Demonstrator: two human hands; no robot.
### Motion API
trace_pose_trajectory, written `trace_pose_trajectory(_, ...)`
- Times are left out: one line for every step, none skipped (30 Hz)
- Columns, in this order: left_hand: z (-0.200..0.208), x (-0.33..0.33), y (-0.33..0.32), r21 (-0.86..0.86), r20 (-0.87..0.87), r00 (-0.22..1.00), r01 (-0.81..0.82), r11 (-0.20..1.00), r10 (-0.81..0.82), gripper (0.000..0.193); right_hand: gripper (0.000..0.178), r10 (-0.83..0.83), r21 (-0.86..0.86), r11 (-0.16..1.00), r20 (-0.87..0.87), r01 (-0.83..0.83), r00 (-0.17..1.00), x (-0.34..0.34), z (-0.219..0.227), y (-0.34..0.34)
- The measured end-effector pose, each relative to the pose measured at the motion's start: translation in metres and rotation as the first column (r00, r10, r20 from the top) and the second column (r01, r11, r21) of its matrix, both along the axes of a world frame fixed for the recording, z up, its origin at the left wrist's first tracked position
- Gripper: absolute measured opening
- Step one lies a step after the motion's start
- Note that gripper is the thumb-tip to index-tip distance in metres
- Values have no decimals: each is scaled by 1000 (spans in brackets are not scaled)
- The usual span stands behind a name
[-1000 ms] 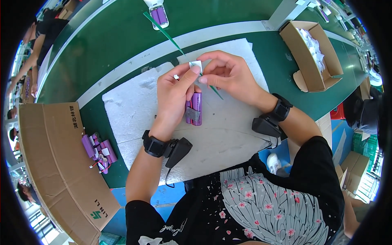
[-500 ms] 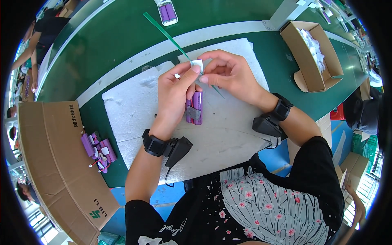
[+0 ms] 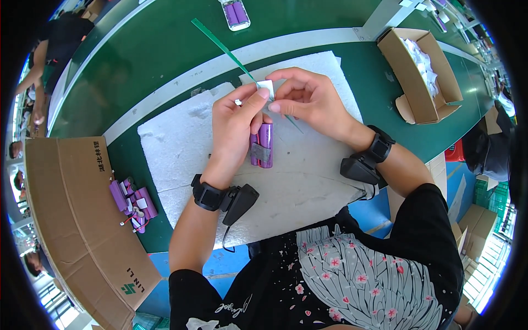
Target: The person picks up a green strip and a white sticker, then wraps the sticker around the strip before placing it on the table.
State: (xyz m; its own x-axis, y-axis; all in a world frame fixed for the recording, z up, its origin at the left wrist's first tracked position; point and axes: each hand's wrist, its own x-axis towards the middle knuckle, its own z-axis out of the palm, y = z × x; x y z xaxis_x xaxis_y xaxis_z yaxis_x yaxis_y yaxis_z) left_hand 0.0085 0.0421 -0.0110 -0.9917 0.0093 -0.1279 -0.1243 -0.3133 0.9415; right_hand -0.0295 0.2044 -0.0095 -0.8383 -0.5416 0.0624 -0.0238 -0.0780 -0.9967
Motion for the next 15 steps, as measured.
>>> trace_pose_trajectory(0,0,0,-2,2,1000,-4,1000,4,28,35,0,1,1000,-1,0,1000,0,0,0)
trace_pose_trajectory(0,0,0,-2,2,1000,-4,1000,4,28,35,0,2,1000,-3,0,1000,0,0,0)
trace_pose_trajectory(0,0,0,-3,-1,1000,-2,1000,2,28,36,1,3,1000,-4,0,1000,0,1,0)
trace_pose_trajectory(0,0,0,-4,-4,1000,1,1000,-1,28,36,0,4,1000,-4,0,1000,0,1,0)
trace_pose_trajectory(0,0,0,-5,-6,1000,4,1000,-4,28,36,0,3,1000,0,0,1000,0,1,0)
trace_pose_trajectory(0,0,0,-4,-6,1000,4,1000,-4,28,36,1,2,1000,5,-1,1000,0,1,0)
trace_pose_trajectory(1,0,0,-7,-3,1000,1,1000,-1,28,36,1,1,1000,11,-1,1000,0,1,0)
trace_pose_trajectory(2,0,1,-10,0,1000,-1,1000,1,28,36,2,1,1000,11,-2,1000,0,0,0)
trace_pose_trajectory(2,0,1,-12,3,1000,-4,1000,4,28,35,1,2,1000,3,-1,1000,0,0,0)
trace_pose_trajectory(2,0,0,-12,3,1000,-4,1000,4,28,34,1,4,1000,-6,-1,1000,0,-1,-1)
trace_pose_trajectory(1,0,0,-9,4,1000,2,1000,-2,28,33,0,5,1000,-15,0,1000,0,-1,-1)
trace_pose_trajectory(1,-1,0,-7,4,1000,8,1000,-8,28,33,1,5,1000,-15,-1,1000,0,-1,0)
trace_pose_trajectory(1,-1,-1,-4,5,1000,14,1000,-14,28,31,2,4,1000,-2,-2,1000,0,-1,0)
trace_pose_trajectory(1,-1,-1,-4,5,1000,14,1000,-14,28,30,4,2,1000,12,-4,1000,-1,-2,1)
trace_pose_trajectory(1,-1,0,-7,6,1000,9,1000,-9,28,28,6,1,1000,25,-6,1000,-1,-2,1)
